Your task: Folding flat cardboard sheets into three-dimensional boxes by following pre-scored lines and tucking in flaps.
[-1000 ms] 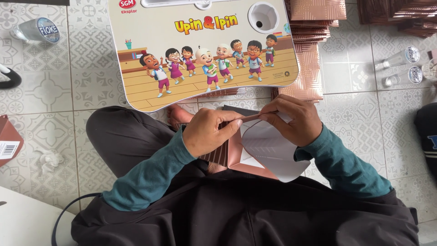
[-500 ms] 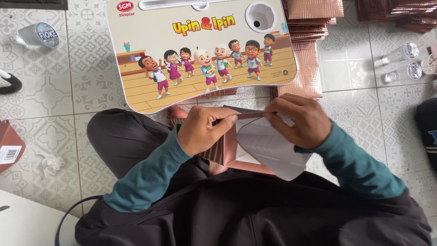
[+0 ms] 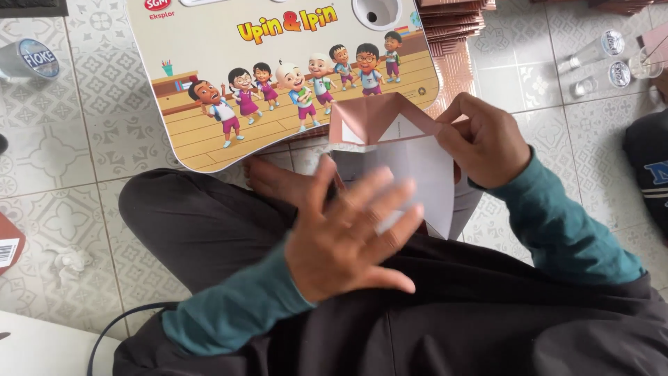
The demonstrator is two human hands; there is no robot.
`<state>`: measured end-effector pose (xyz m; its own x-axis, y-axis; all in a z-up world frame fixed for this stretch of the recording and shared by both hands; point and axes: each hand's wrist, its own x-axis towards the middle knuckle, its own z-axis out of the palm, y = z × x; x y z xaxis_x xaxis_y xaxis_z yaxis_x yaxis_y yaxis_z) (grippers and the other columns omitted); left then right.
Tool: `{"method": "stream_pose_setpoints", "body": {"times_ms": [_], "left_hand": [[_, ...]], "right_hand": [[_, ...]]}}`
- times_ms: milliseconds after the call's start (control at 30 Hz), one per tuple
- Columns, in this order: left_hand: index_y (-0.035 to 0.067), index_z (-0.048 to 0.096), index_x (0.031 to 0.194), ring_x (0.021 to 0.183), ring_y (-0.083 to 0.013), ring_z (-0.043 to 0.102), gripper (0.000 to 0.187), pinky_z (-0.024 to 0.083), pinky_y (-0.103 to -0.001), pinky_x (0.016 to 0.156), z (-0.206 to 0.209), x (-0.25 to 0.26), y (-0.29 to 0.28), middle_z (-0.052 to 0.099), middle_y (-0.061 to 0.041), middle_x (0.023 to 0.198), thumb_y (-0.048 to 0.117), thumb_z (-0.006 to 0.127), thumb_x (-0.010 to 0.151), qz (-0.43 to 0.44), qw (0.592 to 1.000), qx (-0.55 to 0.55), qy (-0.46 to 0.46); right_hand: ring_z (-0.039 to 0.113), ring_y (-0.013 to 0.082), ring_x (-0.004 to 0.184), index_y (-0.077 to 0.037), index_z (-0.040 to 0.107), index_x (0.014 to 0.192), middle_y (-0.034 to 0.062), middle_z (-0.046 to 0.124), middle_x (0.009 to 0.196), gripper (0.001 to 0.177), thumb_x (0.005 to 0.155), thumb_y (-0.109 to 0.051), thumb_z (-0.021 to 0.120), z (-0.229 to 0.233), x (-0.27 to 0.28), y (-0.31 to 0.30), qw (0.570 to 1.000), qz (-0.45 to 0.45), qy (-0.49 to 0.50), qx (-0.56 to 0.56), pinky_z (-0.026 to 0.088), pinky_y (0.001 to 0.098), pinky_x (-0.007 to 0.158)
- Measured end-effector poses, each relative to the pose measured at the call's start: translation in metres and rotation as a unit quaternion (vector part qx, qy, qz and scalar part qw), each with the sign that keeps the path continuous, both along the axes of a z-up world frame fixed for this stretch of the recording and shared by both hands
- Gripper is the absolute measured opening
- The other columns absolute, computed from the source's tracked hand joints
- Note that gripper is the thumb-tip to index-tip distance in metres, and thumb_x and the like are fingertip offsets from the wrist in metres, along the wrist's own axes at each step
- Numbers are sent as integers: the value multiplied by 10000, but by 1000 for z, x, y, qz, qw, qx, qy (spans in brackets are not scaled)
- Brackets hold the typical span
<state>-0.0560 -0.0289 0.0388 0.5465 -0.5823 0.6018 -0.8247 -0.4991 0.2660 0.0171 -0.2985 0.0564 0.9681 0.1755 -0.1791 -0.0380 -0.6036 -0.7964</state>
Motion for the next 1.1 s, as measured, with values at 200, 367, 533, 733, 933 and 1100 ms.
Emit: {"method": "stream_pose_setpoints", "body": {"times_ms": [200,367,533,733,933,1100], "left_hand": [[63,630,1023,1115,-270,620,344,296,-673,1161,-37,-2,-12,630,-85,1013,58,843,752,59,997,-48,31],[100,679,911,1101,-238,608,61,244,-669,1203,-26,3,-2,580,-45,901,92,739,901,5,1000,-1,12],[116,575,816,859,-205,554,191,258,-655,1219,-17,10,8,504,-41,793,19,719,895,-45,998,36,-12],[117,585,836,779,-171,556,219,277,-596,1241,-25,15,10,539,-22,767,-20,735,917,-47,998,27,7],[108,628,840,698,-163,514,162,302,-586,1225,-25,27,16,461,-23,672,38,753,916,-30,999,-3,26],[64,682,1093,683,-176,484,311,244,-650,1218,-38,35,15,489,-2,676,61,867,843,-28,998,-22,44]], "right_hand": [[622,377,1020,71,583,1288,257,575,1210,373,971,-40,744,-1,-20,23,901,111,-365,-208,562,450,825],[669,288,917,18,577,1253,154,664,1133,656,836,-449,775,24,-59,40,898,314,-261,-165,549,397,782],[627,243,710,-105,659,1179,30,709,804,433,750,-161,659,-2,-57,32,855,412,-213,-232,469,367,647],[580,184,633,-174,721,1096,4,629,715,190,950,-200,602,-5,-44,24,858,432,-189,-205,404,345,759],[587,209,736,-142,605,1363,13,610,849,577,787,-134,631,-15,-27,6,848,485,-128,-172,376,363,829],[602,229,627,-129,581,1383,5,625,696,527,868,-184,679,-18,-11,3,870,459,-108,-145,396,387,828]]}}
